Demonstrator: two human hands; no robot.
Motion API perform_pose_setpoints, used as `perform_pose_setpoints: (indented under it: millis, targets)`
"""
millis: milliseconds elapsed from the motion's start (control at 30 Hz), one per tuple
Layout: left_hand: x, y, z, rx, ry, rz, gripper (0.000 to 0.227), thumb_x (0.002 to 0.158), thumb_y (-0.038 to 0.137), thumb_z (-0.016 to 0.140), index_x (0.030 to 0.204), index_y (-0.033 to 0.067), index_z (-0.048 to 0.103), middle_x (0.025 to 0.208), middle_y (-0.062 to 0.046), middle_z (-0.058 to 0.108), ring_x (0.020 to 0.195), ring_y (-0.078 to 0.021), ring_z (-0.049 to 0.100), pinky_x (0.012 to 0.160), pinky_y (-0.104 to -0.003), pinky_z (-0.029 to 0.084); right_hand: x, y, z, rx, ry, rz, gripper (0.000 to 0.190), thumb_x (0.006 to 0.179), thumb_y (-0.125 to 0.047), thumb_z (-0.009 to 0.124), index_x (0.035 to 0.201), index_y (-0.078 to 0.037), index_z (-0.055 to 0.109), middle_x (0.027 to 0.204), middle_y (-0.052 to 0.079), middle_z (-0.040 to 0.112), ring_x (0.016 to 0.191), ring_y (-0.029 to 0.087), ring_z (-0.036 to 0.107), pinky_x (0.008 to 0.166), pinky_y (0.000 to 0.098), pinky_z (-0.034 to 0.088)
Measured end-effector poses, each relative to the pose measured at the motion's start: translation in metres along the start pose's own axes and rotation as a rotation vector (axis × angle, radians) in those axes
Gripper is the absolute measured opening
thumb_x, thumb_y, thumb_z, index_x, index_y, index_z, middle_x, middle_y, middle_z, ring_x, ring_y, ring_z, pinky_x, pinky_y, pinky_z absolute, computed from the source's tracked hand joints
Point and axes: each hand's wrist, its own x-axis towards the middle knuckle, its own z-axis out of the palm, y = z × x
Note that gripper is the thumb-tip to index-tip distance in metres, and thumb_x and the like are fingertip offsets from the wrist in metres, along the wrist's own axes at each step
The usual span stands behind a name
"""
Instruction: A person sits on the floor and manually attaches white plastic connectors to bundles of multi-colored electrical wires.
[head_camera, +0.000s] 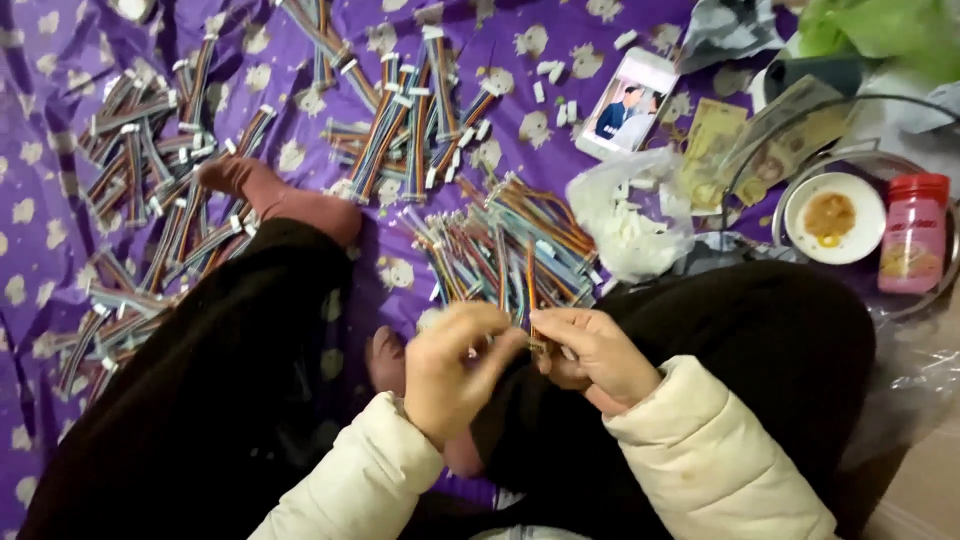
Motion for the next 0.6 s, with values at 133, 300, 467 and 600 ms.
perform_pose_setpoints:
  millis: [133, 300, 467, 600]
  targets:
    - [-0.013, -0.011, 0.008, -0.391, -0.091, -0.483, 0.041, 0.074, 0.021, 0.077, 0.11, 0.0063, 0.064, 0.098, -0.013, 0.071, 0.081, -0.0227, 0.068, 0.064, -0.031, 0.054, -0.006, -0.005, 0.013, -0.165, -0.025, -0.083, 0.023, 0.09, -0.011, 0.058, 0.072, 0.003, 0.059, 0.043, 0.012, 0.047, 0.026, 0.003, 0.022, 0.024, 0.0175, 0.017]
    - [-0.002, 0.009, 0.004, -0.847, -0.181, -0.818, 0.023, 0.086, 0.013, 0.063, 0.102, -0.0022, 0.07, 0.083, -0.008, 0.07, 0.074, -0.0094, 0.057, 0.068, -0.025, 0.051, -0.011, 0.002, 0.011, -0.284, -0.112, -0.125, 0.003, 0.079, 0.004, 0.065, 0.081, 0.006, 0.067, 0.05, 0.004, 0.045, 0.032, 0.002, 0.034, 0.03, 0.0161, 0.027]
    - [0.008, 0.025, 0.001, -0.925, -0.109, -0.869, 0.012, 0.084, 0.01, 0.065, 0.086, 0.0, 0.072, 0.07, -0.007, 0.067, 0.064, -0.0084, 0.057, 0.061, -0.021, 0.047, -0.007, 0.004, 0.007, -0.448, -0.043, -0.227, 0.011, 0.073, 0.003, 0.07, 0.064, -0.001, 0.067, 0.051, -0.001, 0.045, 0.044, 0.003, 0.037, 0.04, 0.0158, 0.031]
    - [0.001, -0.009, 0.008, -1.048, -0.09, -0.883, 0.029, 0.088, 0.016, 0.059, 0.106, -0.0062, 0.067, 0.098, -0.021, 0.069, 0.086, -0.0206, 0.067, 0.076, -0.034, 0.055, -0.008, 0.001, 0.009, -0.44, -0.099, -0.258, 0.02, 0.073, 0.001, 0.071, 0.057, -0.003, 0.059, 0.044, 0.0, 0.041, 0.042, 0.002, 0.034, 0.036, 0.0165, 0.027]
